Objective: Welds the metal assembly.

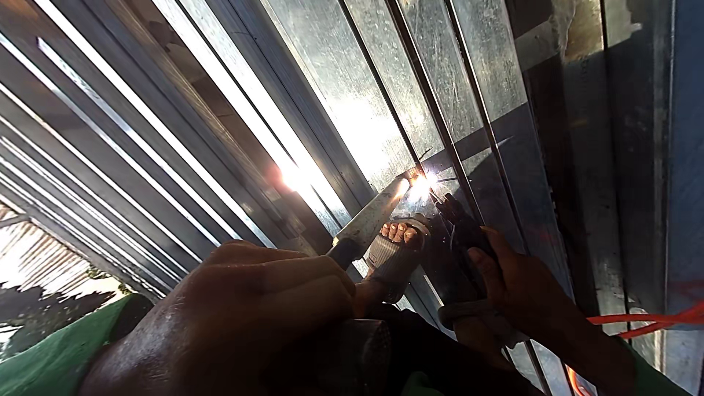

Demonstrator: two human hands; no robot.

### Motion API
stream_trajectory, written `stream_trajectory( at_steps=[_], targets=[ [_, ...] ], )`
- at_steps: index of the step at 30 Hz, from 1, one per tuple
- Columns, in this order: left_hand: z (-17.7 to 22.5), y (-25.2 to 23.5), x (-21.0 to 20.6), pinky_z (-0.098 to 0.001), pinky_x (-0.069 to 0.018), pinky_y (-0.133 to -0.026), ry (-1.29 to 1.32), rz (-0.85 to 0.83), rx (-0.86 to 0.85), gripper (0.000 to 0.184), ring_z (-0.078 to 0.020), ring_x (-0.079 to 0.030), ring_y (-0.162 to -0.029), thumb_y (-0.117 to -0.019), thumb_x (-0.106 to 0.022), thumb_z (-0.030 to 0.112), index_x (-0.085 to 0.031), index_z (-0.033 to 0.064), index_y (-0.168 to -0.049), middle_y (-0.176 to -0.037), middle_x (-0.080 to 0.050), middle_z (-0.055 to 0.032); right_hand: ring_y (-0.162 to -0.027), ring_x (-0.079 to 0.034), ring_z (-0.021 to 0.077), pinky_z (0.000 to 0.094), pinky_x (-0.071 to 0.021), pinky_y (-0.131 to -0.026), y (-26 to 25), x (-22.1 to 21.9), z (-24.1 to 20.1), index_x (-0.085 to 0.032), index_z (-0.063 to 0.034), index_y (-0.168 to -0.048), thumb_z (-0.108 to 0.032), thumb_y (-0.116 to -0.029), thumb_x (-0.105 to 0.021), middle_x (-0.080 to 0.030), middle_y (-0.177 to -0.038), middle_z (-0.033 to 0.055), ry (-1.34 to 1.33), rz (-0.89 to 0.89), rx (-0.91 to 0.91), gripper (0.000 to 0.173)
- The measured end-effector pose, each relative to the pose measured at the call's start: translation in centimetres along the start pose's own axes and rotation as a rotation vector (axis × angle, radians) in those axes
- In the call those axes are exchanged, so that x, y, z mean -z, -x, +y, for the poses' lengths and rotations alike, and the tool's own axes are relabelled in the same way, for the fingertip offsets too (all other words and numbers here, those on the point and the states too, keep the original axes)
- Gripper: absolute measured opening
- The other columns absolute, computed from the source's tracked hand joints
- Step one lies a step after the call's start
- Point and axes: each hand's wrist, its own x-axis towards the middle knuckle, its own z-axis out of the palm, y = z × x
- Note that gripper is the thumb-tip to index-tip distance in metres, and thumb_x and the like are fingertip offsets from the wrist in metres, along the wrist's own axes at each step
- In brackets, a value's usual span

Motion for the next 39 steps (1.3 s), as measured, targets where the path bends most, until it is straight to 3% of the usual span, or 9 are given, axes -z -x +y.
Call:
stream_trajectory(
  at_steps=[11,31,34,39],
  targets=[
    [0.2,-0.2,0.0,-0.023,-0.0472,-0.059,0.059,0.019,0.001,0.023,-0.0034,-0.06,-0.072,-0.0929,-0.066,0.043,-0.063,0.0207,-0.088,-0.079,-0.063,0.0066,-0.049,-0.058,0.0183,0.0384,-0.0478,-0.045,0.0,0.0,-0.1,-0.058,-0.0047,-0.137,-0.051,-0.1071,-0.033,-0.057,-0.059,0.0003,0.006,-0.012,-0.004,0.06],
    [0.2,0.2,-0.3,-0.0244,-0.0442,-0.059,-0.003,0.037,0.006,0.022,-0.0039,-0.057,-0.069,-0.0896,-0.071,0.042,-0.063,0.0215,-0.086,-0.077,-0.062,0.0073,-0.051,-0.06,0.0209,0.0403,-0.0489,-0.046,0.0,-0.2,0.0,-0.058,-0.0057,-0.137,-0.051,-0.1071,-0.033,-0.059,-0.06,0.0021,0.023,-0.012,-0.015,0.06],
    [0.1,0.2,-0.5,-0.0237,-0.0482,-0.06,0.037,0.051,0.006,0.022,-0.0033,-0.061,-0.071,-0.0917,-0.069,0.042,-0.063,0.0214,-0.086,-0.079,-0.065,0.007,-0.052,-0.06,0.0163,0.0374,-0.0502,-0.046,0.3,0.2,0.2,-0.06,-0.006,-0.133,-0.05,-0.107,-0.033,-0.06,-0.063,0.001,-0.041,-0.003,0.019,0.057],
    [-0.4,1.2,-1.0,-0.0225,-0.0469,-0.058,0.059,0.075,0.053,0.022,-0.0002,-0.058,-0.068,-0.0878,-0.072,0.044,-0.066,0.0231,-0.092,-0.077,-0.062,0.0105,-0.062,-0.061,0.0048,0.0273,-0.0542,-0.054,3.3,2.1,0.6,-0.053,-0.003,-0.141,-0.049,-0.1044,-0.043,-0.068,-0.081,0.0012,-0.201,0.065,-0.01,0.06]
  ],
)
